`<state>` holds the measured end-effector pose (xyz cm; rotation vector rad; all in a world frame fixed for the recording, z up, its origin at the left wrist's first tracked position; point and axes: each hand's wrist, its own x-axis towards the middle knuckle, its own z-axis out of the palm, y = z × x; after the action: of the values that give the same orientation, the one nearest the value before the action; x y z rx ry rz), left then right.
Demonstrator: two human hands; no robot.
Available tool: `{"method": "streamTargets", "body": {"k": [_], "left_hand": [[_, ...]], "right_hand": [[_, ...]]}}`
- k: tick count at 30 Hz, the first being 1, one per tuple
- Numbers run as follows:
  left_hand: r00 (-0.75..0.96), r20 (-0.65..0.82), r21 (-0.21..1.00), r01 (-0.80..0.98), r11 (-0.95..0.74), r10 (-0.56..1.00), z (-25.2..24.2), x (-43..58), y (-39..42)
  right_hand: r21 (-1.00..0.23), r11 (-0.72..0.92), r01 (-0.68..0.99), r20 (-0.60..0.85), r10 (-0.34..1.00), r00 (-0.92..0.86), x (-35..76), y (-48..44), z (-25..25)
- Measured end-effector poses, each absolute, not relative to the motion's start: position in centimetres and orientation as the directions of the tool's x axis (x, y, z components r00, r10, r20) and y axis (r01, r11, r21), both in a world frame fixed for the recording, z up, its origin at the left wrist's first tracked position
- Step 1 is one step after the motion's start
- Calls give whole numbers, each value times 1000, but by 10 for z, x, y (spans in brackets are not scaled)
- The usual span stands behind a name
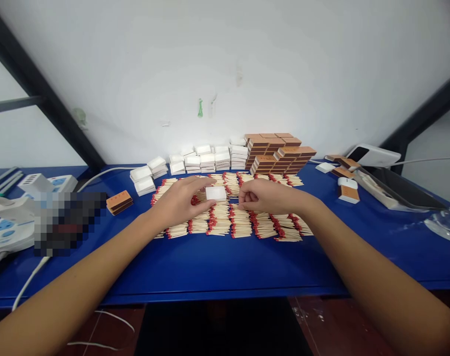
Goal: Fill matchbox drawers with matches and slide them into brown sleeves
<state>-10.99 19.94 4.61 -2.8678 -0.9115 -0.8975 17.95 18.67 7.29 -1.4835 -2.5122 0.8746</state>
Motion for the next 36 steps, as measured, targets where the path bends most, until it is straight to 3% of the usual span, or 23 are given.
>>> {"method": "streamTargets", "body": {"k": [6, 13, 21, 27, 36], "left_hand": [[665, 529, 164, 530, -832, 528, 48, -109, 198], [673, 531, 159, 517, -841, 515, 48, -108, 198], [665, 511, 170, 543, -823, 545, 44, -103, 192], [681, 482, 233, 508, -830, 552, 43, -99, 186], [705, 493, 205, 476, -855, 510, 44, -99, 184]], "right_hand": [[-529, 347, 775, -190, 841, -506, 178, 184, 77], [-508, 414, 755, -50, 861, -506, 180, 185, 82], [-592, 490, 640, 99, 832, -546, 165, 172, 82], [-531, 569, 628, 160, 795, -585, 151, 166, 73], [-453, 599, 661, 160, 784, -600, 151, 168, 70]]}}
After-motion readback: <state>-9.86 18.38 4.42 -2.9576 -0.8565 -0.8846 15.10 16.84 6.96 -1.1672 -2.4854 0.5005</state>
